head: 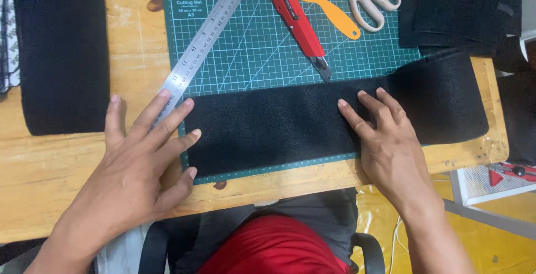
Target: Measuring and cutting a strip of black foam material using a ruler and a utility knife on a cutting mat
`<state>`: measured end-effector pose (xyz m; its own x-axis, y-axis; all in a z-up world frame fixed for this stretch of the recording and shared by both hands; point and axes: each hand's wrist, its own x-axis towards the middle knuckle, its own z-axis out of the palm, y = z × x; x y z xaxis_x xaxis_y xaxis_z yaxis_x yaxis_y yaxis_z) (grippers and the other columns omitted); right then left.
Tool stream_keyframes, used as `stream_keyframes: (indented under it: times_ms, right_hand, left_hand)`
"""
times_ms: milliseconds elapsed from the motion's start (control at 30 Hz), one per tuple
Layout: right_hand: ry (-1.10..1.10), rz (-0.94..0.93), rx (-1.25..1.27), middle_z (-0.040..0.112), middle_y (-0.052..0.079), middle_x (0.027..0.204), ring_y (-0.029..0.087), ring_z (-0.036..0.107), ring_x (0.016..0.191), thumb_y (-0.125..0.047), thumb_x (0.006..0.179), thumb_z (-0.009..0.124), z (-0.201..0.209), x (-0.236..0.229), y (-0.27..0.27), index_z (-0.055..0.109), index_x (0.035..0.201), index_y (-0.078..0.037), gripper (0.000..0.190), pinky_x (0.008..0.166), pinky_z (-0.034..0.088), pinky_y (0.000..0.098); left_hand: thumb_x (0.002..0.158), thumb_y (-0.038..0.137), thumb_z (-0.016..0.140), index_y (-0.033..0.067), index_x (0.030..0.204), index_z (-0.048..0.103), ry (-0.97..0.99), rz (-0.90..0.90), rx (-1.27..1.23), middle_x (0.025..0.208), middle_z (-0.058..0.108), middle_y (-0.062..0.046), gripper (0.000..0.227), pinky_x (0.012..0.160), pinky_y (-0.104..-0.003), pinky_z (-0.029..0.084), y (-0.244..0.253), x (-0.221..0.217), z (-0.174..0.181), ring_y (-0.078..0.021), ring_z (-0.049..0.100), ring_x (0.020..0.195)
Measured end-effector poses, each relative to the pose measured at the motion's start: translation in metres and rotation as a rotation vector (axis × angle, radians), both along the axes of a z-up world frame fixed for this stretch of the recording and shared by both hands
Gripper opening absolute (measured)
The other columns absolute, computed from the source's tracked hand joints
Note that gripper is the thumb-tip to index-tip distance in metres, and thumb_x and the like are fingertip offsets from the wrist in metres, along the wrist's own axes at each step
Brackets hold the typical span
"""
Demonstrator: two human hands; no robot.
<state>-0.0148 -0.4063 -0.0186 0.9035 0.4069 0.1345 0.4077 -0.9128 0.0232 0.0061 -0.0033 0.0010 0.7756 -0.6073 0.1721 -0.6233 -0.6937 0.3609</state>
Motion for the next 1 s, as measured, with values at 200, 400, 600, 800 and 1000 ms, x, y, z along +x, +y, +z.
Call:
stream_keyframes:
  times_ms: [200,400,600,800,1000]
  right_hand:
    - [0.002,-0.002,0.015,0.055,0.021,0.144,0.045,0.046,0.141,0.003,0.086,0.048,0.001,0.0,0.0,0.057,0.151,-0.016,0.068,0.117,0.043,0.0517]
    - [-0.043,-0.003,-0.023,0.056,0.02,0.144,0.042,0.049,0.139,0.005,0.087,0.049,-0.001,0.001,0.0,0.059,0.15,-0.016,0.066,0.117,0.044,0.0495]
    - [-0.04,-0.007,-0.009,0.055,0.018,0.146,0.041,0.047,0.141,0.002,0.084,0.05,-0.01,0.0,-0.005,0.057,0.151,-0.019,0.071,0.118,0.042,0.0482]
    - [-0.072,0.02,0.026,0.057,0.02,0.142,0.045,0.049,0.14,0.004,0.082,0.051,-0.011,0.001,-0.006,0.058,0.15,-0.016,0.071,0.118,0.043,0.0519]
    - [-0.079,0.001,0.026,0.057,0.018,0.143,0.044,0.048,0.14,0.006,0.089,0.048,-0.011,0.0,-0.004,0.059,0.15,-0.017,0.066,0.115,0.045,0.0519]
  left_hand:
    - [0.088,0.023,0.068,0.0112,0.117,0.066,-0.094,0.002,-0.101,0.148,0.055,-0.02,0.031,0.116,-0.075,0.019,-0.004,0.003,0.001,-0.0401,0.047,0.144]
    - [0.095,0.023,0.068,-0.0017,0.129,0.063,-0.125,0.299,0.029,0.132,0.062,-0.02,0.041,0.089,-0.056,0.046,-0.005,0.018,0.006,-0.0417,0.058,0.114]
    - [0.101,0.044,0.067,0.006,0.117,0.072,-0.206,0.392,0.299,0.099,0.063,-0.011,0.041,0.074,-0.047,0.051,-0.011,0.045,-0.001,-0.0337,0.059,0.09]
    - [0.101,0.04,0.067,0.0097,0.095,0.068,0.086,0.48,0.297,0.095,0.064,-0.012,0.031,0.074,-0.053,0.05,-0.017,0.067,0.007,-0.0383,0.062,0.09]
    - [0.097,0.046,0.068,0.0088,0.104,0.066,0.407,0.622,0.205,0.102,0.066,-0.011,0.038,0.074,-0.05,0.047,-0.017,0.077,0.018,-0.0348,0.064,0.092]
